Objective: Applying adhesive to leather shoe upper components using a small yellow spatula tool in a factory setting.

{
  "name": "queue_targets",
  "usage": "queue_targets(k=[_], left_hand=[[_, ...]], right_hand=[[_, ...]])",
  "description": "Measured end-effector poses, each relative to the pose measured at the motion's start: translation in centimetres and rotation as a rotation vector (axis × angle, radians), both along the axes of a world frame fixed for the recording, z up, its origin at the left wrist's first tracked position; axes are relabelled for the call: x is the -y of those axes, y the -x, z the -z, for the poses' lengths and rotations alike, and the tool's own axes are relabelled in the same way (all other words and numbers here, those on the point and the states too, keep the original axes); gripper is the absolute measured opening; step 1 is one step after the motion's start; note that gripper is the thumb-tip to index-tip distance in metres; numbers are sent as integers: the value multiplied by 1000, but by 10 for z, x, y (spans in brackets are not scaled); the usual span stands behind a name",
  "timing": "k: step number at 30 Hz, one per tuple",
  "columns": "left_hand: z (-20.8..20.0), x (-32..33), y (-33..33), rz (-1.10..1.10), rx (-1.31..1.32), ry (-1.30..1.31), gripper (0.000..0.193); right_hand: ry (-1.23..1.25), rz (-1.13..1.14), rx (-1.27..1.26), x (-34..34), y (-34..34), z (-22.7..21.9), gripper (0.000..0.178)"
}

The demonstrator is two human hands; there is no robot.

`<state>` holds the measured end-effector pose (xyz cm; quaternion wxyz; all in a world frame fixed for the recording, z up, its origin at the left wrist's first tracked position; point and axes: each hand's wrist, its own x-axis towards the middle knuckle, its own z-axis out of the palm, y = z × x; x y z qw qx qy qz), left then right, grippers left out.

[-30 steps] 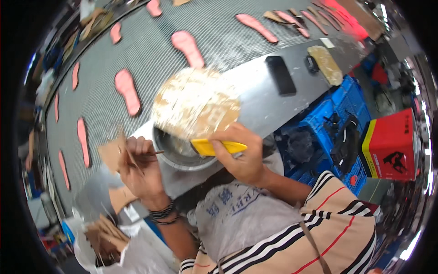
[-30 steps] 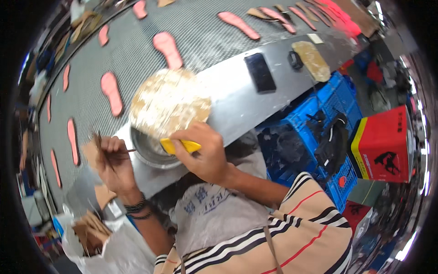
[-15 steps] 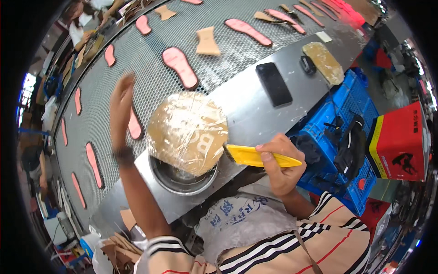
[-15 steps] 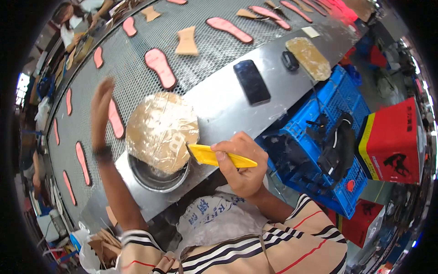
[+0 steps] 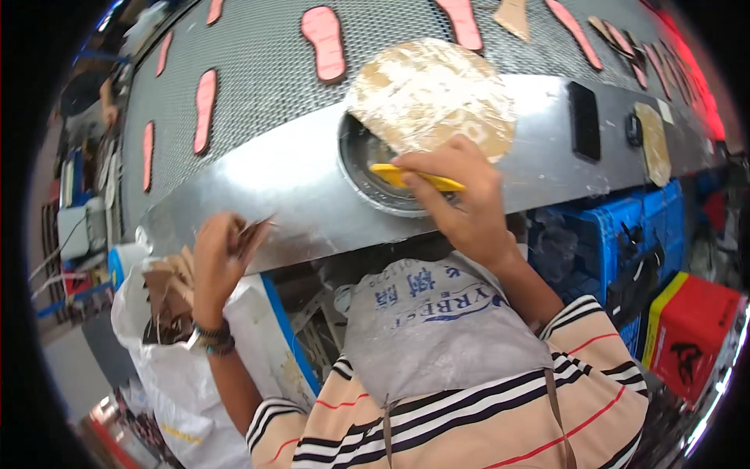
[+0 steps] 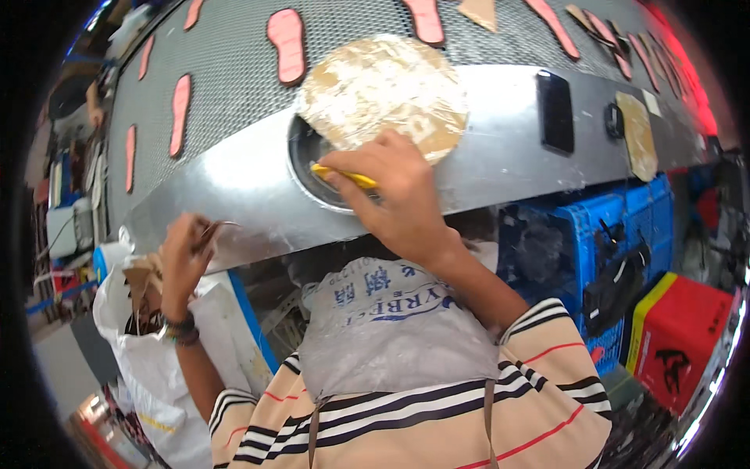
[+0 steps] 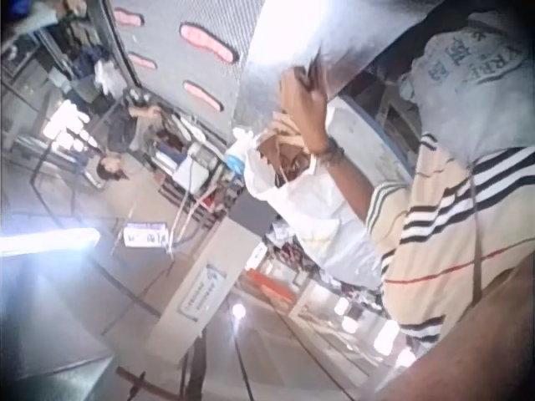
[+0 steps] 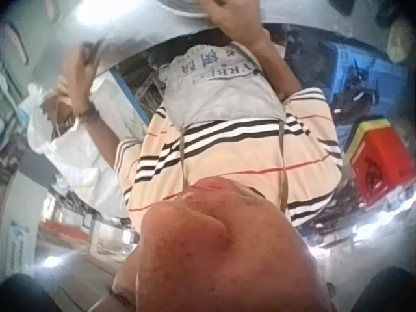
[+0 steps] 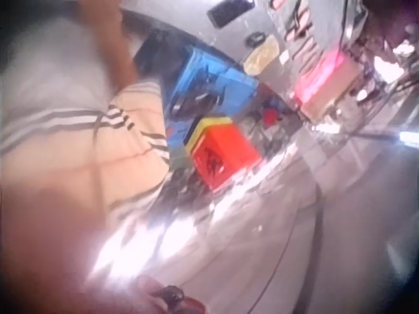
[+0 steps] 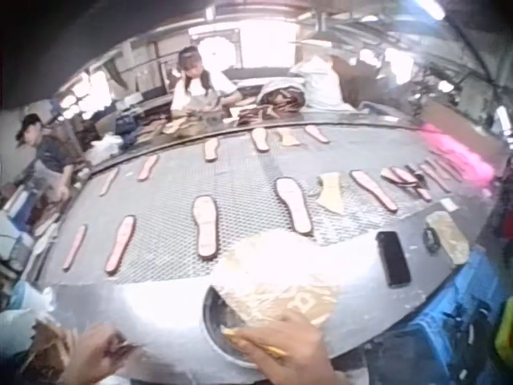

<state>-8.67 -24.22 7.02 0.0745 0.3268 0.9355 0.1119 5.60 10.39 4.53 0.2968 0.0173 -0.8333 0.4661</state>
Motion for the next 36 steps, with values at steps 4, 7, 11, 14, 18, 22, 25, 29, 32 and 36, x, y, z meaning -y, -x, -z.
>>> queue_targets(k=[4, 7, 11, 14, 18, 22, 25, 29, 32, 36], left_hand=[[-30, -16, -34, -52, 483, -489, 28], [-14, -30, -61, -216, 931, -912, 40], [13, -33, -65, -317, 1081, -1002, 46], [22, -30, -61, -339, 1106, -1024, 44], [17, -48, -21, -348, 993, -990, 44], [25, -93, 28, -327, 1170, -870, 32], [37, -125, 52, -266, 1209, -682, 27], [29, -146, 57, -212, 1202, -562, 24], [31, -156, 57, -209, 1208, -499, 27], [18, -183, 37, -20, 1279, -414, 31]], right_hand=[[-159, 39, 54, 5, 6, 12, 15], [-170, 72, 55, 13, 7, 18, 16], [-141, 86, 29, 4, 5, 21, 15], [-158, 4, -48, 12, -7, 14, 11], [269, -4, -45, 11, -23, 0, 8], [640, 178, 287, -11, -58, -2, 26], [790, 71, 658, -25, -77, 39, 29], [1036, 72, 585, -18, -57, 65, 31], [1086, 172, 543, -24, -64, 59, 28], [892, 145, 663, -62, -99, 62, 32]])
